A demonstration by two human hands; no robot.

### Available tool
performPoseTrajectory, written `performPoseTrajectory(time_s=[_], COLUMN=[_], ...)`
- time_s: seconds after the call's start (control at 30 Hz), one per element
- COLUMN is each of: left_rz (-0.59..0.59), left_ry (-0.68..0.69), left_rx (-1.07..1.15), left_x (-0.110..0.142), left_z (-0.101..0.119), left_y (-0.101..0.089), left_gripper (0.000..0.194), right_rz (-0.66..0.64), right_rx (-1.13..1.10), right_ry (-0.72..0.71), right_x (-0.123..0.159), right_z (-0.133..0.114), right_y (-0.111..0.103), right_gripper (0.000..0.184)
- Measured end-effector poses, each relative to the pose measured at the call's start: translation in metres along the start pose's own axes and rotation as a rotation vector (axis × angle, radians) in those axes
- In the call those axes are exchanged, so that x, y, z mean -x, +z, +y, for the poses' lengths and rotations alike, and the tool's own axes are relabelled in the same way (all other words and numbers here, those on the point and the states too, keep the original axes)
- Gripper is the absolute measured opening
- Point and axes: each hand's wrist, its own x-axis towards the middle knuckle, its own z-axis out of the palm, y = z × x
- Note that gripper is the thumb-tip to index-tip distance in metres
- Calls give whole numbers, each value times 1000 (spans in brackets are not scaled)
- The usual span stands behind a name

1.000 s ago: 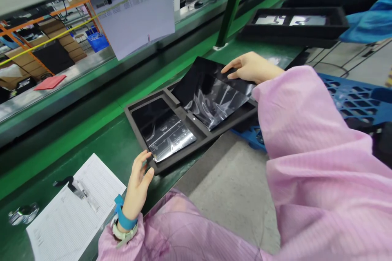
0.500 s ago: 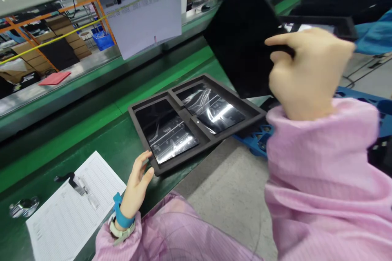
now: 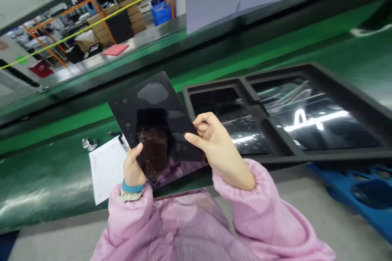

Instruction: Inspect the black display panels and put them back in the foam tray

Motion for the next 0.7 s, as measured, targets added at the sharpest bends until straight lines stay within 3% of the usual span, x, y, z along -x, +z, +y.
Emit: performPoseTrajectory(time_s=[0.07, 0.2, 0.23, 0.3, 0.37, 0.47, 0.53, 0.6, 0.7], left_rz=[123, 291, 325, 362, 354, 372, 434, 483, 474], left_ry=[-84, -49, -63, -109, -101, 21, 121, 210, 264], left_rx=[74, 202, 222, 260, 301, 347, 374, 399, 398], left_x=[3, 4, 3, 1, 1, 1, 1, 1, 1], left_z=[9, 34, 40, 49, 56, 59, 60, 60, 61], left_y=[-10, -20, -22, -24, -25, -26, -25, -22, -22], left_gripper=[62, 27, 17, 4, 17, 25, 23, 24, 34], right_rz=[-76, -178, -181, -159, -237, -600, -690, -650, -668], right_rx=[-6, 67, 170, 489, 768, 867, 884, 876, 766], right_ry=[54, 130, 80, -171, -525, -839, -911, -931, -818], right_x=[-5, -18, -19, -15, -3, 19, 30, 36, 34], right_z=[9, 24, 27, 31, 31, 31, 31, 31, 26], right_y=[16, 41, 47, 58, 70, 87, 96, 103, 107], right_gripper=[58, 60, 58, 50, 44, 43, 31, 12, 8])
